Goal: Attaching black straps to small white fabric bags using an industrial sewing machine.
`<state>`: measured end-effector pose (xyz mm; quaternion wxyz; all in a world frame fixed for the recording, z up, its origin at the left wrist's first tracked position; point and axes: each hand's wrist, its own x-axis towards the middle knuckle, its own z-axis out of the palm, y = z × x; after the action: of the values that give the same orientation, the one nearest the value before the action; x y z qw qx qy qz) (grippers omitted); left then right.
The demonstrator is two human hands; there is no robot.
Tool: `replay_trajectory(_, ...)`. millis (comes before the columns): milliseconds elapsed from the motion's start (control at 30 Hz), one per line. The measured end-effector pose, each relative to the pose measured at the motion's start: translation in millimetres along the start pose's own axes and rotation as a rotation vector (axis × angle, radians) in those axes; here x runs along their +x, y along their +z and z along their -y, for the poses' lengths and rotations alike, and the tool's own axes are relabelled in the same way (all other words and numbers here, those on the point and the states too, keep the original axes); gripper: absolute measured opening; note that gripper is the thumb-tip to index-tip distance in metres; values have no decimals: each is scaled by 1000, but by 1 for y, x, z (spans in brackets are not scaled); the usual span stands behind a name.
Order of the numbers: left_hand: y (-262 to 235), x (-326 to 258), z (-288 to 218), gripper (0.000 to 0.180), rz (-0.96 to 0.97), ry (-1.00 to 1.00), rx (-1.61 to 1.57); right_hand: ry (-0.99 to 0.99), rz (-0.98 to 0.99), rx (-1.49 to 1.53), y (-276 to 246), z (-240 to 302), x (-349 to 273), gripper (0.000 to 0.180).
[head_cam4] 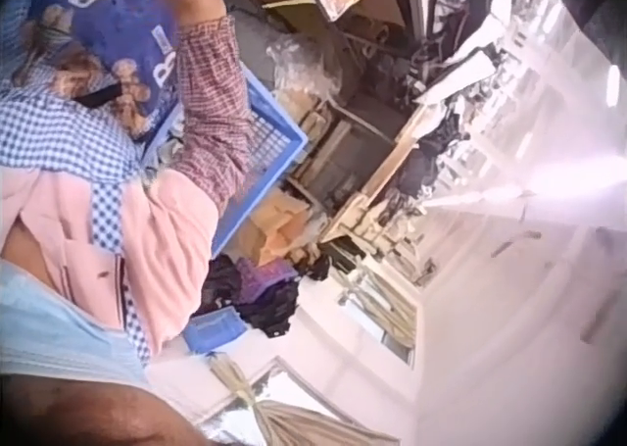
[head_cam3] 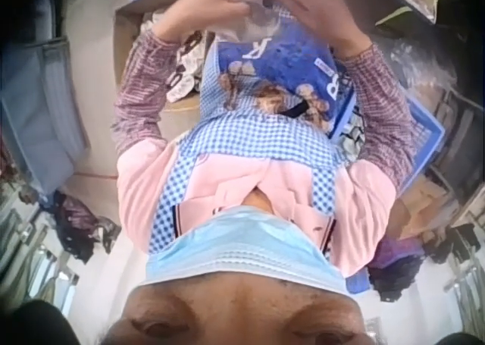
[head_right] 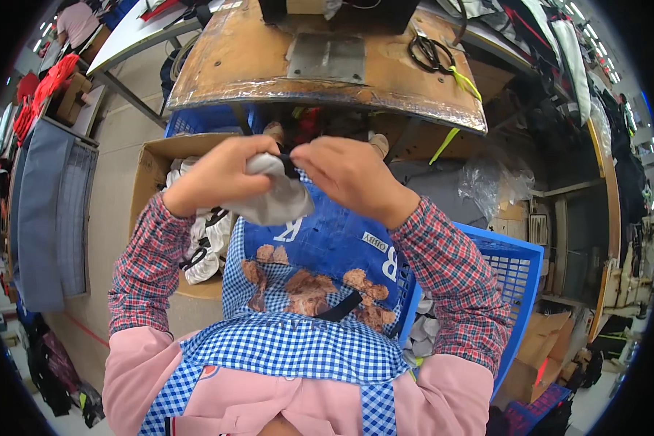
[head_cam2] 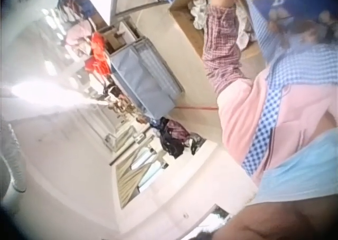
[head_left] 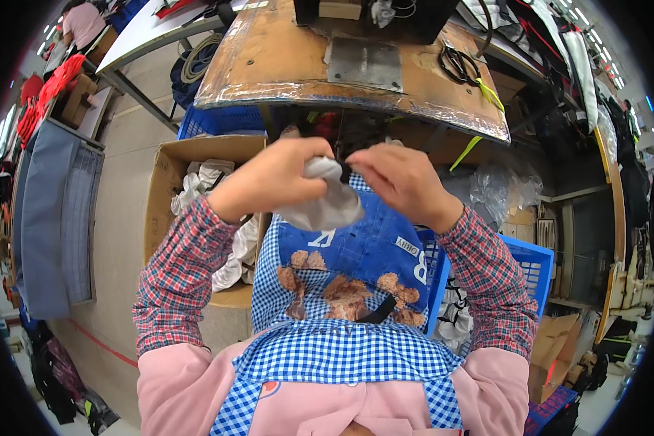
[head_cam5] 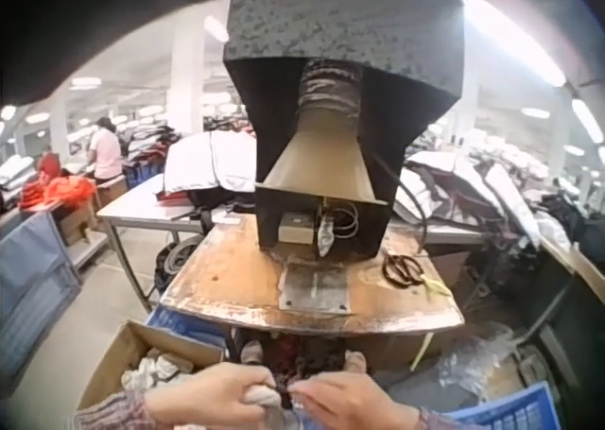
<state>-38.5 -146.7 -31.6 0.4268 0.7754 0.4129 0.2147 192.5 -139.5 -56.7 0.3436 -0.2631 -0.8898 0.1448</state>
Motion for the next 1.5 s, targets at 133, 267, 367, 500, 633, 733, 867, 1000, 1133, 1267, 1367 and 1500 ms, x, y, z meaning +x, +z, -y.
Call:
replay_trajectory(133,-24,41,-5,23,-37,-2,-42,177,-245,94,-7,-16,15,15)
replay_trajectory(267,-49,90,-4,32,-59,-84,6,363,-386,280,-13,-35,36,18)
replay_trajectory(367,-60,116,-17,39,-106,-104,64,379,-442,276,-20,-53,50,19)
replay_trajectory(500,-72,146,-9,46,-154,-138,-12,419,-457,348,-21,-75,66,21)
replay_trajectory(633,-80,162,-4,43,-150,-151,6,390,-490,386,-21,-92,77,22)
replay_trajectory(733,-86,172,-1,40,-103,-181,81,415,-460,337,-26,-96,82,23)
replay_trajectory(867,-86,179,5,35,-130,-138,-34,415,-463,309,-29,-100,87,25)
replay_trajectory(1000,-90,185,10,30,-137,-98,-94,406,-477,309,-30,-102,90,26)
replay_trajectory(1133,-91,187,14,29,-91,-79,-116,406,-485,335,-29,-107,91,25)
replay_trajectory(1267,-90,188,21,30,-138,-51,-84,434,-481,380,-29,-108,92,24)
replay_trajectory(1367,-87,188,19,20,-228,-47,-133,466,-474,460,-31,-109,94,24)
replay_trajectory(1500,-97,192,21,37,-79,-74,-92,500,-490,628,-33,-115,94,24)
